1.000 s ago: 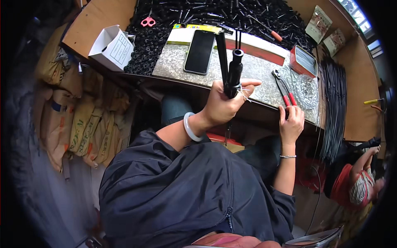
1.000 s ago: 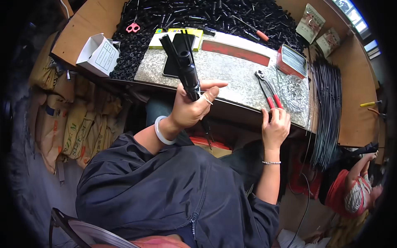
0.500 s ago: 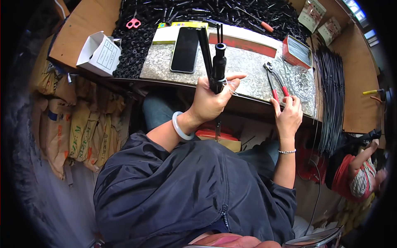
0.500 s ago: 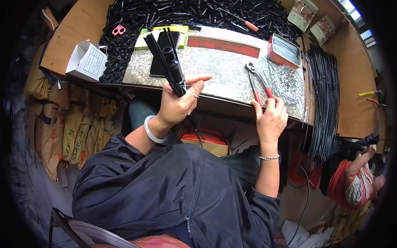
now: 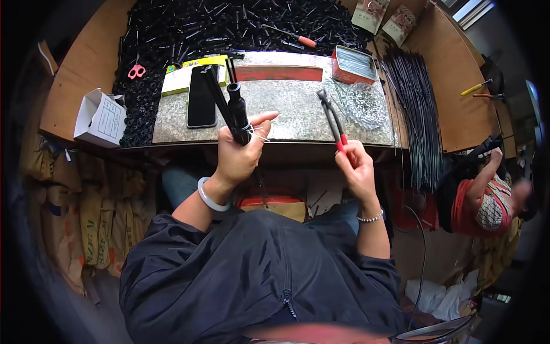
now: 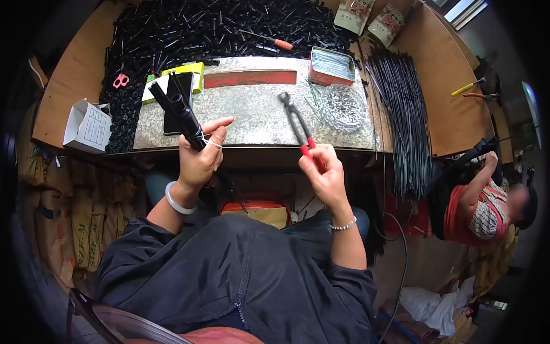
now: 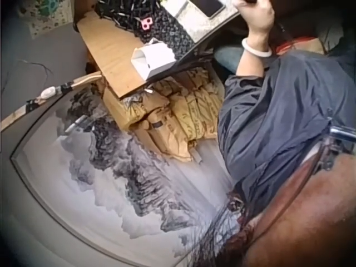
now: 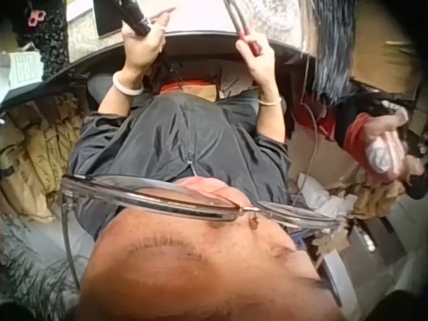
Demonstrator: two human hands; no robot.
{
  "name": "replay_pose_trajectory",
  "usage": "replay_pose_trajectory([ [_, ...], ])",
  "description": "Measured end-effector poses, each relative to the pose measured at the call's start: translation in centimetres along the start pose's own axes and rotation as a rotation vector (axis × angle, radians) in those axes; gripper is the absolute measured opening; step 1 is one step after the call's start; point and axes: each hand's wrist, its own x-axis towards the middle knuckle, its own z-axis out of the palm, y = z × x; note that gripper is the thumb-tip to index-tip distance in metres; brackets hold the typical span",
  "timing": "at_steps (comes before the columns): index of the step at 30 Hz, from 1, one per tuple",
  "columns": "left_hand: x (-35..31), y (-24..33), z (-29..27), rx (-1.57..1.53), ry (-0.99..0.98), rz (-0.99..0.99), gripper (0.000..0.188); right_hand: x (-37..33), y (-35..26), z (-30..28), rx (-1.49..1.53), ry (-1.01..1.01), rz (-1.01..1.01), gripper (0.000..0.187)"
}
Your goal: The recorder is assembling bunches of wires by attaching plastic connectors and securing components using hand tools.
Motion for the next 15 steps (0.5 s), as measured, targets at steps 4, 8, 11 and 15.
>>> replay_pose_trajectory([
  [4,0.1,0.4,0.6,0.066,0.042,0.039,0.02,-1.8,-7.3,0.5,-0.561,-0.078,-0.35,0.031],
  [8,0.3,0.8,1.0,0.04,0.063,0.062,0.02,-3.1,-11.0,1.4,-0.971,0.039,-0.569,0.042],
  [11,0.2,0.8,1.1,0.03,0.062,0.079,0.019,-3.4,-11.1,1.2,-1.065,0.025,-0.66,0.043],
  [15,0.0,0.4,0.8,-0.082,0.097,0.016,0.016,-3.3,-11.1,1.8,-1.15,0.037,-0.757,0.041],
])
